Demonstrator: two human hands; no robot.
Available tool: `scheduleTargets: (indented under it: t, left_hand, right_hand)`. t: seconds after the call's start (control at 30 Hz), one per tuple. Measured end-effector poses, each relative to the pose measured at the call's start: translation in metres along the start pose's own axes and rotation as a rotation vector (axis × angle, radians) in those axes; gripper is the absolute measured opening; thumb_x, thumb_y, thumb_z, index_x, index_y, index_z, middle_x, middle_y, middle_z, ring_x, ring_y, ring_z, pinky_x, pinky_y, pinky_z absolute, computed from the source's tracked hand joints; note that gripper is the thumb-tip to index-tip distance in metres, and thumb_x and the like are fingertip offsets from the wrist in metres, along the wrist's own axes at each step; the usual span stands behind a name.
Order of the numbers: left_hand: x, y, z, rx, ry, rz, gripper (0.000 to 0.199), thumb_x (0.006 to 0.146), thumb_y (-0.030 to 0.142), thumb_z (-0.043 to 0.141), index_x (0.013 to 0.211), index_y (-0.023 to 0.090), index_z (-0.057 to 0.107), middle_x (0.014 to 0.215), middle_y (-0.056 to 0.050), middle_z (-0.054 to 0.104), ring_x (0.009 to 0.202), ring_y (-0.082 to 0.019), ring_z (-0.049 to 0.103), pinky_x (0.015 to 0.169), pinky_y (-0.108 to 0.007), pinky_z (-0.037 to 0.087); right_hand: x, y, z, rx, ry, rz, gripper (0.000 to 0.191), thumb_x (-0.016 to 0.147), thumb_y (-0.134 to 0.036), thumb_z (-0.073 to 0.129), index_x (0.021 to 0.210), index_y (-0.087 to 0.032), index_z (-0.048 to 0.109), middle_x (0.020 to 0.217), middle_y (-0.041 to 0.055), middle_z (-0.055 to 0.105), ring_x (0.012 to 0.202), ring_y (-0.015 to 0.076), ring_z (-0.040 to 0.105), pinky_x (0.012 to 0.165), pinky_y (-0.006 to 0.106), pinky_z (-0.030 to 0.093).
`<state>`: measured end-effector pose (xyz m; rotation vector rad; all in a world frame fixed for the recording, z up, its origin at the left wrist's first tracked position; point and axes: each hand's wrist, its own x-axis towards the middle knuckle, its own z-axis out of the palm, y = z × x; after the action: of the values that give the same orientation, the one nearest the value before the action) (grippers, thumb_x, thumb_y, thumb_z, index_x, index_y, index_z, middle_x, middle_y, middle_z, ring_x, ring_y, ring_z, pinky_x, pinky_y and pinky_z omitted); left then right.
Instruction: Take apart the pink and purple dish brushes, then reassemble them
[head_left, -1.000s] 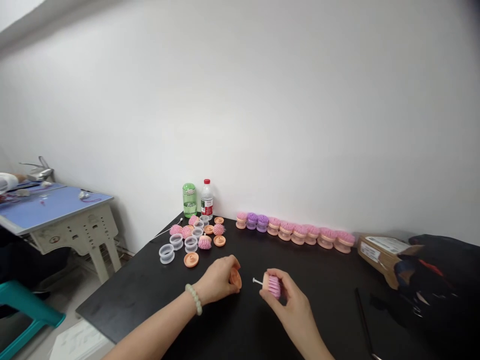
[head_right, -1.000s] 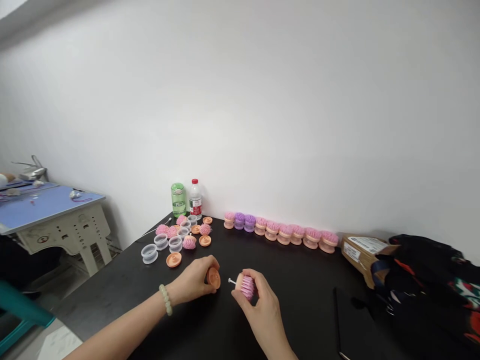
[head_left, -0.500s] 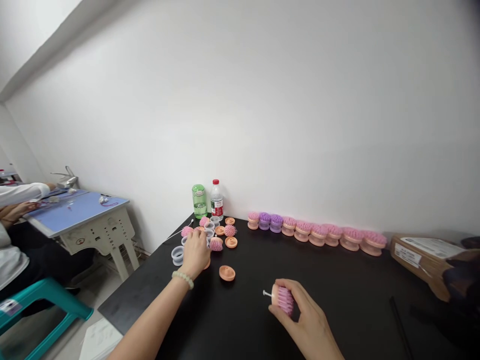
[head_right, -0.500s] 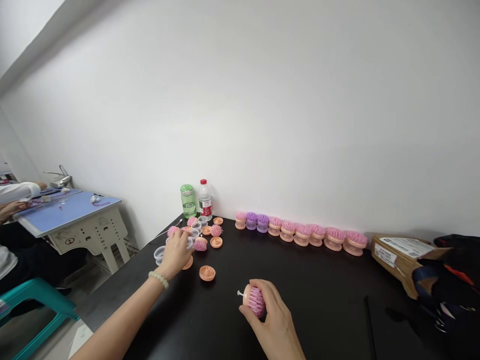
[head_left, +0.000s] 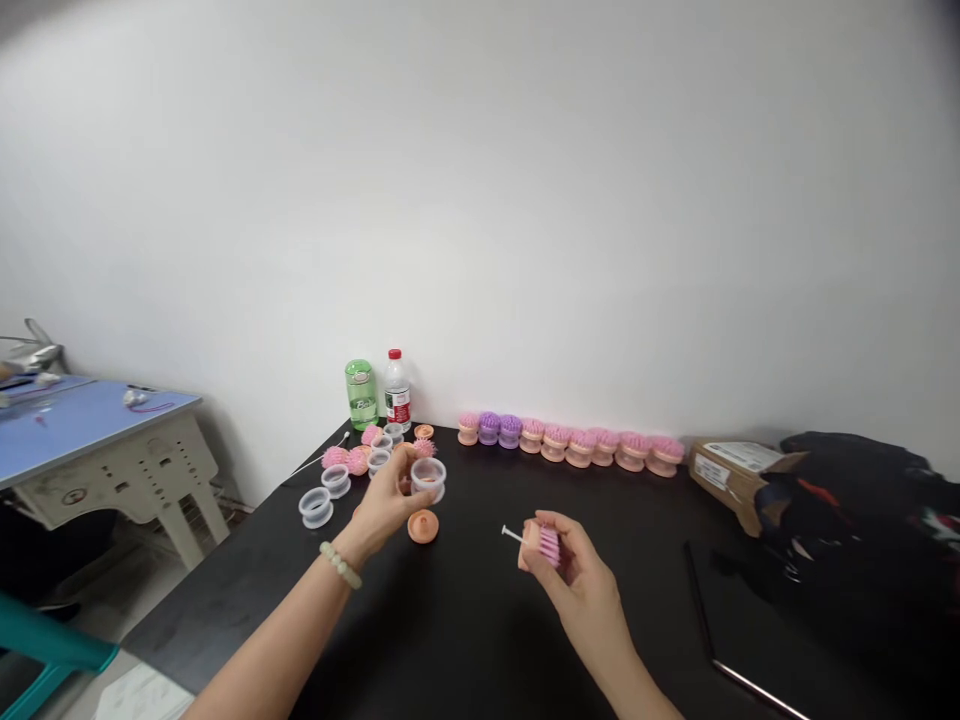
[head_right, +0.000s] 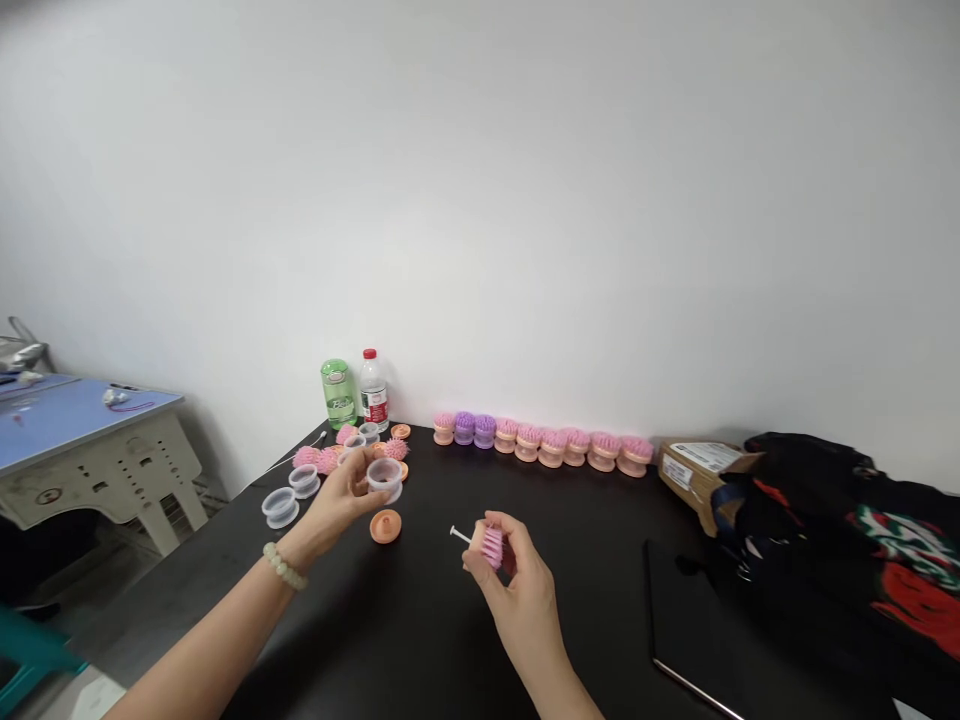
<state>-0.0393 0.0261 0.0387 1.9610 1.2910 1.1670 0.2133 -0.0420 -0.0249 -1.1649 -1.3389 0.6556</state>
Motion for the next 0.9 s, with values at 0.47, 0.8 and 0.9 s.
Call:
scheduleTargets:
  t: [0.47, 0.8, 0.9]
  left_hand:
    - [-0.039, 0.025, 0.058, -0.723, -0.406, -0.022, 0.042, 0.071, 0.03, 0.084, 0.103, 0.018, 0.06, 0.099, -0.003, 0.059, 0.086, -0.017, 0.053, 0.077, -0.03, 0.042]
    - [-0.047, 0.031, 0.053, -0.965, -0.519, -0.15, 0.048, 0.065, 0.038, 0.088, 0.1, 0.015, 0.064, 0.087, -0.001, 0.059, 0.074, -0.01, 0.049, 0.066, -0.021, 0.038]
    - [-0.048, 0.029, 0.057, -1.03, -0.556, -0.302, 0.051, 0.06, 0.046, 0.089, 0.09, 0.013, 0.063, 0.075, 0.0, 0.059, 0.064, -0.008, 0.05, 0.058, -0.019, 0.039]
  right_hand:
    - [-0.008, -0.023, -0.005, -0.047, -0.057, -0.16, 0.065, 0.072, -0.034, 0.083, 0.128, -0.027, 0.052, 0.113, 0.0083, 0.073, 0.101, 0.0259, 0.072, 0.087, 0.039, 0.06]
    - [-0.016, -0.05, -0.005, -0.154, -0.178, -0.551, 0.045, 0.086, -0.046, 0.07, 0.122, -0.023, 0.058, 0.106, 0.0091, 0.068, 0.098, 0.0238, 0.068, 0.083, 0.035, 0.061]
    - [-0.013, -0.058, -0.006, -0.192, -0.251, -0.749, 0.034, 0.095, -0.024, 0.062, 0.128, -0.019, 0.055, 0.108, 0.0105, 0.071, 0.106, 0.0233, 0.065, 0.088, 0.036, 0.06]
